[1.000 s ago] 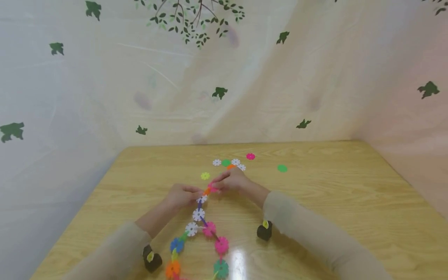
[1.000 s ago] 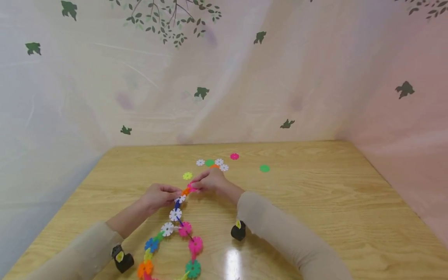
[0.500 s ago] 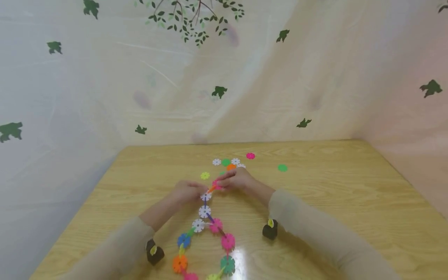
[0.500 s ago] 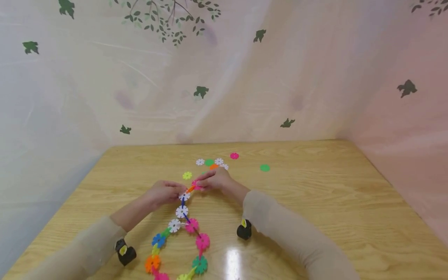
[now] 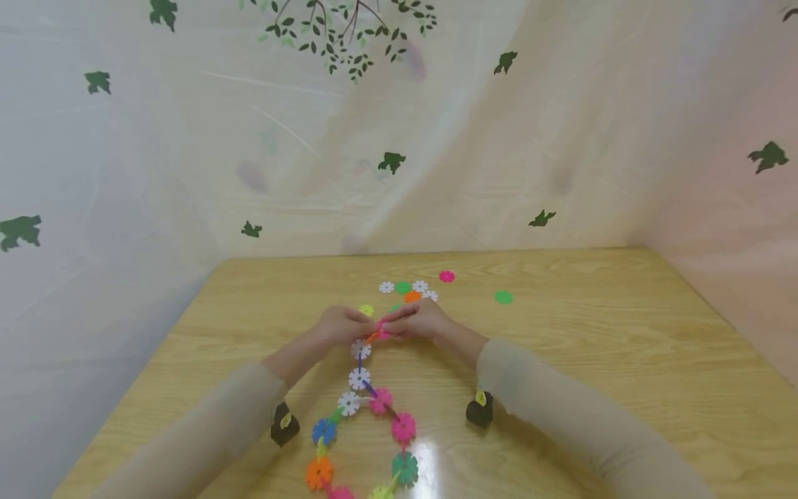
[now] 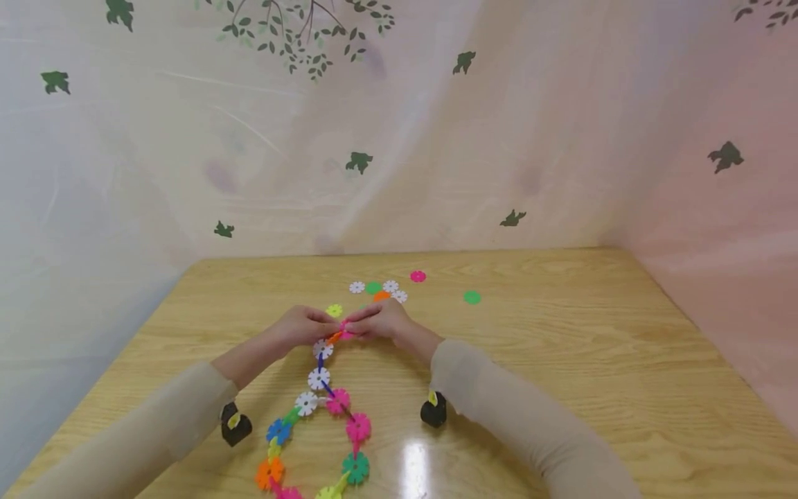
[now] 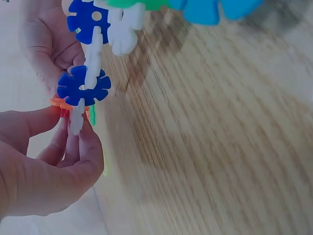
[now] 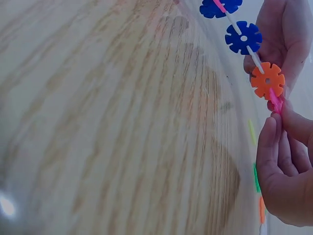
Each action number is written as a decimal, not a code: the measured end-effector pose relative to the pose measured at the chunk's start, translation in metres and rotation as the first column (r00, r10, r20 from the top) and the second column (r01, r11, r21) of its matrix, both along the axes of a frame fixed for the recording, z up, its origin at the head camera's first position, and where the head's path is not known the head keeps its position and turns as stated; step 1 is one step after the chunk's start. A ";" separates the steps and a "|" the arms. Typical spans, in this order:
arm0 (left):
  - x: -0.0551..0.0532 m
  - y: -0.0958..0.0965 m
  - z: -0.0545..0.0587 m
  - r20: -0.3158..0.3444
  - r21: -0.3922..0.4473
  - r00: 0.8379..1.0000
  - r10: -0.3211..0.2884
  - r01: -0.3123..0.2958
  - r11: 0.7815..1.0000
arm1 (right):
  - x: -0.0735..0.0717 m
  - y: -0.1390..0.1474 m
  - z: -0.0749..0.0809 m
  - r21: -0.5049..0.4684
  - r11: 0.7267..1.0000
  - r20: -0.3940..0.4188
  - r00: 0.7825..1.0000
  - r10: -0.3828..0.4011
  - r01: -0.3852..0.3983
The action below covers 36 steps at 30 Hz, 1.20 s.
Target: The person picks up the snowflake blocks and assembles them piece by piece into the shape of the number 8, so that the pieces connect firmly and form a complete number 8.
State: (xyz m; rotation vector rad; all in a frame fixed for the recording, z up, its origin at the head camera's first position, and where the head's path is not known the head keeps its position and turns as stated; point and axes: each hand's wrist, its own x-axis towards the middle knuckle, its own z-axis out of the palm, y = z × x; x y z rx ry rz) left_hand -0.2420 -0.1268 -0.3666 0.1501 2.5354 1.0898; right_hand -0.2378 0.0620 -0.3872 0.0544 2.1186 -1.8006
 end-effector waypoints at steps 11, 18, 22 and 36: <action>-0.002 0.005 0.005 0.031 0.003 1.000 0.001 -0.001 1.000 | 0.012 0.009 -0.002 0.152 0.988 -0.069 0.996 0.051 -0.040; -0.004 0.003 0.003 0.045 -0.008 0.999 0.021 -0.020 1.000 | 0.047 0.009 0.007 0.236 0.944 -0.102 0.960 0.260 -0.231; -0.004 0.002 0.003 0.069 0.011 0.997 0.030 -0.031 0.999 | 0.069 0.005 0.010 0.336 0.890 -0.183 0.905 0.383 -0.309; -0.007 0.001 -0.003 0.088 0.068 0.996 0.003 -0.009 0.998 | 0.102 0.006 0.018 0.436 0.830 -0.291 0.818 0.497 -0.349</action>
